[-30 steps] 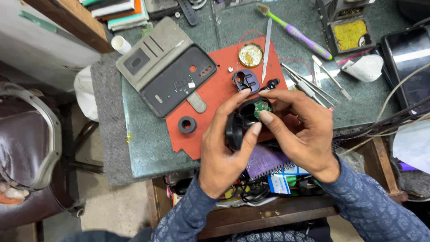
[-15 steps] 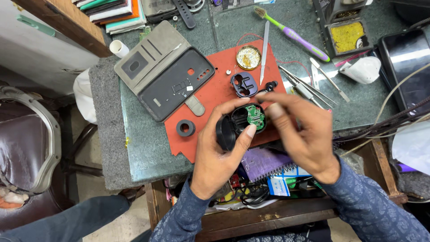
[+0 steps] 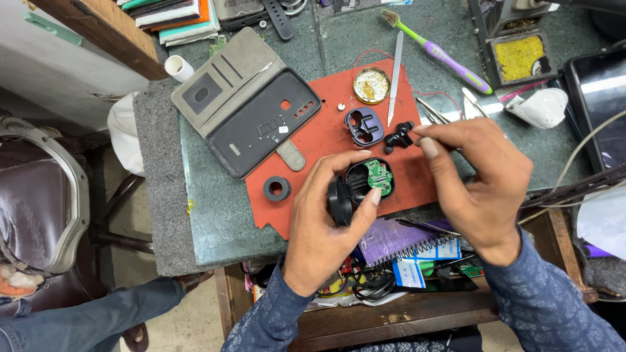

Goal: The person uses a soldering iron and a screwdriver to work on a small green circuit board removed from a black earbud case. They repeatedly heat and adjust the board, then place it back into the case and tighten a screw.

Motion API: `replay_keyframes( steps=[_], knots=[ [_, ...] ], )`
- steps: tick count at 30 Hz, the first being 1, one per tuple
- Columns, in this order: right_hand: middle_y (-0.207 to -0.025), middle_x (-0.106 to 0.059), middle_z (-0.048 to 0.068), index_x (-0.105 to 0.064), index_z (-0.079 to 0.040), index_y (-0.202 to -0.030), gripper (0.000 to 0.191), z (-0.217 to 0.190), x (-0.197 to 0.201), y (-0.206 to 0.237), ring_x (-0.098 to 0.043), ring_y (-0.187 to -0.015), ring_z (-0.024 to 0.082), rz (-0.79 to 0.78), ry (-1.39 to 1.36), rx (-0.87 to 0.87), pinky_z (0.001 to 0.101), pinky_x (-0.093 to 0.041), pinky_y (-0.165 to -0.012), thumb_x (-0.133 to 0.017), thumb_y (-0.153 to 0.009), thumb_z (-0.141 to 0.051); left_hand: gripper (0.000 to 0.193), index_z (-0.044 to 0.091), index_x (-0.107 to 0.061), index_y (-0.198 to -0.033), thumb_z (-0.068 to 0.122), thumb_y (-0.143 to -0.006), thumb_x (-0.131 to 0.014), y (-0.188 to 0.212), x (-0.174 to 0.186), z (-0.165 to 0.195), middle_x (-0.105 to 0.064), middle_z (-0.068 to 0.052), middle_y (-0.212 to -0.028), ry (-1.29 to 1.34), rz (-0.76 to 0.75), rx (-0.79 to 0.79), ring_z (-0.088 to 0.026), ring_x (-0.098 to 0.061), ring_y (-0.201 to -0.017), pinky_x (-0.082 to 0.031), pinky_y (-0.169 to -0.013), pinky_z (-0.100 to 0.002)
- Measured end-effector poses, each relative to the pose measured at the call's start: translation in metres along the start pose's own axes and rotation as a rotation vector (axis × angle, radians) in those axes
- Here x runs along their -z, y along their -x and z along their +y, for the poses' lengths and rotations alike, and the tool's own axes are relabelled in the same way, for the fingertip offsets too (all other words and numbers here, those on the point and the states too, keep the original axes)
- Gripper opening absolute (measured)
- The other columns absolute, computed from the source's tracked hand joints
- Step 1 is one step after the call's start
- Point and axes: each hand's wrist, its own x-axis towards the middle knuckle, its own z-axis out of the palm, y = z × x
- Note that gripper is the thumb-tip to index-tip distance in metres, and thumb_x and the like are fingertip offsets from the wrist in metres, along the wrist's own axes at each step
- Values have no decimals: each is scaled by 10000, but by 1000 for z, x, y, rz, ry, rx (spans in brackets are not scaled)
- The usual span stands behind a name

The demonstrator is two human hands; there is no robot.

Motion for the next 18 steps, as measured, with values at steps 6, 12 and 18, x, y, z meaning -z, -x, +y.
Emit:
replay_keyframes(
  steps=[6, 12, 18],
  knots=[
    [-998, -715, 97, -726, -43, -1084, 118, 1, 5, -2, -654, -924, 265, -33, 201, 93, 354, -479, -845, -789, -997, 4, 426, 33, -581, -1335, 43, -937, -730, 1, -1, 1, -704, -63, -1148, 121, -19, 123, -84, -674, -1032, -579, -890, -249],
    [-1075, -709, 70, -725, -66, -1085, 198, 14, -1, 0, -642, -974, 267, -148, 254, 121, 378, -473, -866, -845, -929, -85, 411, 32, -573, -1350, 48, -966, -719, 1, 1, 0, -692, -56, -1187, 196, -21, 118, -76, -649, -1077, -557, -945, -254],
    [-1043, -692, 53, -720, -78, -1110, 200, 11, -3, -1, -618, -993, 261, -136, 312, 143, 377, -460, -889, -843, -954, -91, 419, 39, -580, -1345, 58, -955, -730, 0, 2, 1, -699, -56, -1147, 190, -30, 153, -77, -647, -1039, -560, -909, -254]
  ],
)
